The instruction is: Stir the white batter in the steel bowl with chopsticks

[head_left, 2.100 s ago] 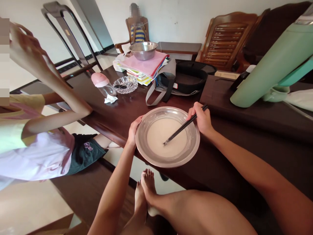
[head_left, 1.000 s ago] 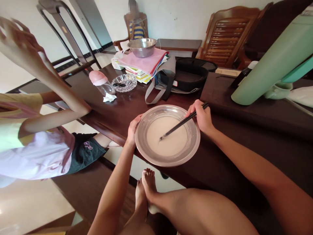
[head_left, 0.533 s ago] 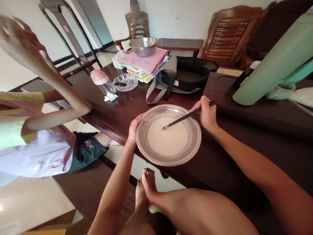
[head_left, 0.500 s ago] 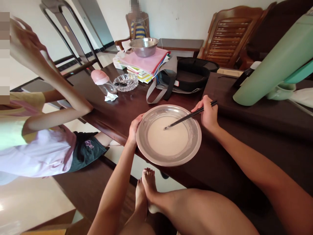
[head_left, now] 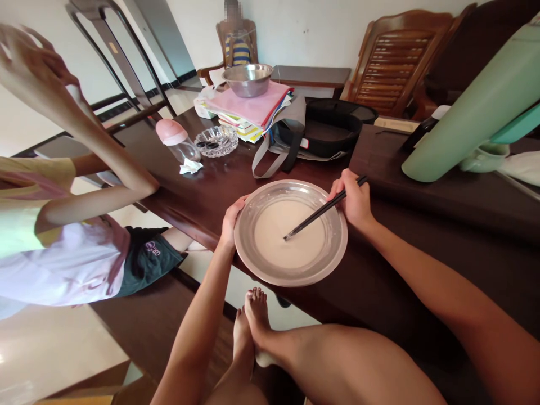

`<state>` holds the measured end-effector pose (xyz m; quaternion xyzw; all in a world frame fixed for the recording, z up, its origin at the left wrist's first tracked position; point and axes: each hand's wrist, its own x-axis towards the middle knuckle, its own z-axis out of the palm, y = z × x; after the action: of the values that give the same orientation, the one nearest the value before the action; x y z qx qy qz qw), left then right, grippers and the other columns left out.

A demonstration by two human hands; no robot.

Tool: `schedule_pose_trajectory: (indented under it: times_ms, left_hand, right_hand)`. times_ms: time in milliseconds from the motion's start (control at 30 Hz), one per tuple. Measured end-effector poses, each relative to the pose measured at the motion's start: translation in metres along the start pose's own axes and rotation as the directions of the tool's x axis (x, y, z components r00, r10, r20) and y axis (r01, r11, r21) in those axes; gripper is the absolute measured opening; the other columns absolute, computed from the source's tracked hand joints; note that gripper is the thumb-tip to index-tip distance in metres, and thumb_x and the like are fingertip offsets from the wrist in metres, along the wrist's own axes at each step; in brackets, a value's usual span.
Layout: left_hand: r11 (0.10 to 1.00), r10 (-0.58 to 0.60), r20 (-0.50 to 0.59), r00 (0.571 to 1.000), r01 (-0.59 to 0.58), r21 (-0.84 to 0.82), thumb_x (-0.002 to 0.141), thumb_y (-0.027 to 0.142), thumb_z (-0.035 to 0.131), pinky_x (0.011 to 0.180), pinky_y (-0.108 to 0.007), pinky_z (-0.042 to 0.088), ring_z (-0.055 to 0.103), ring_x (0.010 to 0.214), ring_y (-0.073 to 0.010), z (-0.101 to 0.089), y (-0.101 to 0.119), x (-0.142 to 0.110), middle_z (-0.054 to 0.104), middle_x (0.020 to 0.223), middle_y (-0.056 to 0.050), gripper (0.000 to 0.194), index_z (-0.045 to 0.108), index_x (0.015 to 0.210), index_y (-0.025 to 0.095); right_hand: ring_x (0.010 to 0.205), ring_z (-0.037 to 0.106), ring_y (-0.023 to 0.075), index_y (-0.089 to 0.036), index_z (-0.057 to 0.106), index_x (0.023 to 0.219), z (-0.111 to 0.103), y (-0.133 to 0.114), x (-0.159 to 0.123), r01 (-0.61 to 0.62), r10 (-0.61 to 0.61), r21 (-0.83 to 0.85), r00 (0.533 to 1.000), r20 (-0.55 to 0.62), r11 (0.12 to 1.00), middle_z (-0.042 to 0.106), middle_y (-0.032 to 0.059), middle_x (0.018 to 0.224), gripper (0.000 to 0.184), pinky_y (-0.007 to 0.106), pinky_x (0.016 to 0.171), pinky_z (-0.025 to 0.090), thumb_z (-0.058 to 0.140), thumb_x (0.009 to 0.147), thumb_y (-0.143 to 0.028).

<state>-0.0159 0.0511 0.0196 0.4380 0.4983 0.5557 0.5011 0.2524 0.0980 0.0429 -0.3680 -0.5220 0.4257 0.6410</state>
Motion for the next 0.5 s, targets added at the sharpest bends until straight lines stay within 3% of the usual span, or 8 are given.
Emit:
schedule_pose_trajectory:
  times_ms: [67, 233, 400, 500]
  left_hand:
    - [1.000, -0.005, -0.001, 1.000, 0.005, 0.000, 0.080, 0.041, 0.049, 0.093, -0.036, 0.046, 0.063, 0.103, -0.0268, 0.0000, 0.0001, 0.0000, 0.072, 0.104, -0.005, 0.039, 0.069, 0.103, 0.018]
    - [1.000, -0.004, 0.000, 1.000, 0.004, 0.006, 0.079, 0.041, 0.049, 0.095, -0.037, 0.045, 0.062, 0.105, -0.0271, 0.0004, 0.0005, 0.0001, 0.072, 0.104, -0.004, 0.039, 0.069, 0.102, 0.018]
    - [0.998, -0.035, -0.012, 0.999, 0.034, -0.054, 0.079, 0.040, 0.051, 0.093, -0.036, 0.046, 0.063, 0.101, -0.0258, 0.0010, 0.0001, 0.0006, 0.072, 0.100, -0.004, 0.036, 0.069, 0.101, 0.018]
    - [0.999, -0.026, -0.012, 1.000, 0.025, -0.046, 0.079, 0.041, 0.050, 0.092, -0.035, 0.047, 0.063, 0.100, -0.0256, 0.0013, 0.0000, 0.0002, 0.072, 0.101, -0.004, 0.038, 0.068, 0.102, 0.017]
  right_hand:
    - [0.046, 0.058, 0.0128, -0.021, 0.050, 0.054, 0.0013, -0.0012, -0.0012, -0.008, 0.009, -0.028, 0.999, 0.046, 1.000, 0.054, -0.0021, 0.044, 0.044, 0.025, 0.046, 0.041, 0.055, 0.084, -0.054]
    - [0.041, 0.055, 0.0109, -0.021, 0.047, 0.052, -0.0015, 0.0015, 0.0021, 0.037, -0.036, 0.009, 0.995, -0.089, 0.999, 0.052, -0.0031, 0.042, 0.047, 0.024, 0.043, 0.037, 0.055, 0.083, -0.055]
    - [0.045, 0.058, 0.0119, -0.021, 0.050, 0.053, 0.0008, 0.0013, -0.0006, -0.020, 0.021, -0.027, 0.998, 0.061, 0.999, 0.057, -0.0015, 0.045, 0.046, 0.025, 0.048, 0.044, 0.055, 0.084, -0.055]
    - [0.046, 0.060, 0.0116, -0.020, 0.051, 0.055, 0.0000, 0.0015, 0.0007, 0.014, -0.014, -0.023, 1.000, -0.009, 1.000, 0.058, -0.0020, 0.047, 0.045, 0.024, 0.048, 0.045, 0.056, 0.082, -0.056]
